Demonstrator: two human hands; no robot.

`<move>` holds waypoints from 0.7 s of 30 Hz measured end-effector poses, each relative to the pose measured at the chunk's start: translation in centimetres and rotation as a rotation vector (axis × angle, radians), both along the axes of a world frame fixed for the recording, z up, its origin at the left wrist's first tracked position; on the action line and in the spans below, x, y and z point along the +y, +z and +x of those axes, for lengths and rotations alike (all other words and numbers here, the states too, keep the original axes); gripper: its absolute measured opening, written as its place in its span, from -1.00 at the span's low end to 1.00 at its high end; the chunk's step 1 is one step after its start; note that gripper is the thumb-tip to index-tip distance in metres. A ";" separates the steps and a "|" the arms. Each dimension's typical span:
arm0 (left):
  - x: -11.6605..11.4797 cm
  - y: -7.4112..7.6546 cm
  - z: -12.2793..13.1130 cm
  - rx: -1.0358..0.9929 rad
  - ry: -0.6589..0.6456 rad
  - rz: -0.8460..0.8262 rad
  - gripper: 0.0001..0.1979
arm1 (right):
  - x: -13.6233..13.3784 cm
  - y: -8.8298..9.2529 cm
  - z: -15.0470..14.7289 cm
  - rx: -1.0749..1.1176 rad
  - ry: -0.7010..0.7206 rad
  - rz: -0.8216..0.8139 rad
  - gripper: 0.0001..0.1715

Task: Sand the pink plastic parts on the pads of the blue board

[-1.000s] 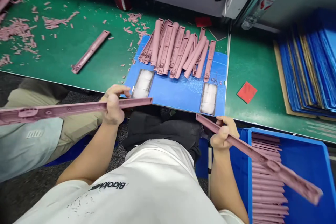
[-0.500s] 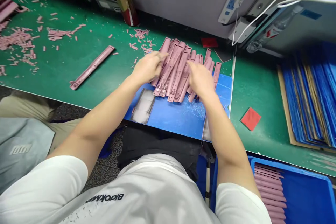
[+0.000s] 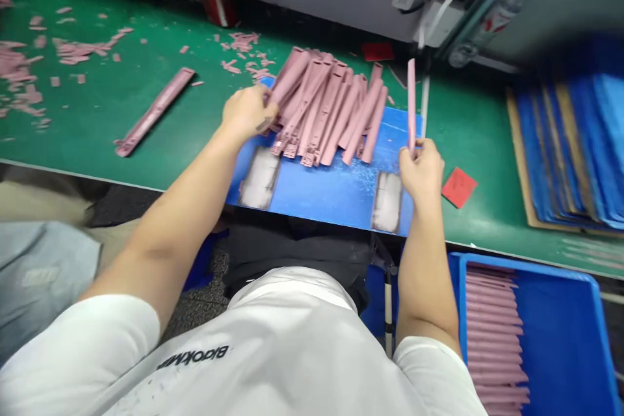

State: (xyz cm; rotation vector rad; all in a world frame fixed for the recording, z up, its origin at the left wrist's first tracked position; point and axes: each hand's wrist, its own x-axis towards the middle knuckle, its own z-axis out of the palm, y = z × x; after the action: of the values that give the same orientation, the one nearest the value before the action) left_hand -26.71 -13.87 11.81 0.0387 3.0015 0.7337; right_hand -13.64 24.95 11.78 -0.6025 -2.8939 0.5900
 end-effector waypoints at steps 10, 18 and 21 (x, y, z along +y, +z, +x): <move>-0.2 -0.6 -0.4 0.161 0.033 0.116 -0.47 | 7.0 -1.0 9.0 -0.363 -0.384 0.264 -0.37; 0.2 -1.7 7.8 0.309 0.027 0.314 -0.44 | 6.4 -1.8 13.6 -0.268 -0.389 0.317 -0.37; 2.3 -2.6 11.5 0.244 -0.124 0.147 -0.48 | 5.6 -1.9 13.3 -0.248 -0.447 0.325 -0.40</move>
State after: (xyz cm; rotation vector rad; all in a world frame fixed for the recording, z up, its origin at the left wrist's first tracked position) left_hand -15.21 -11.56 9.24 0.3406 3.1256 1.0017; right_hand -0.37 30.53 9.91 -1.2886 -2.8241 -0.0159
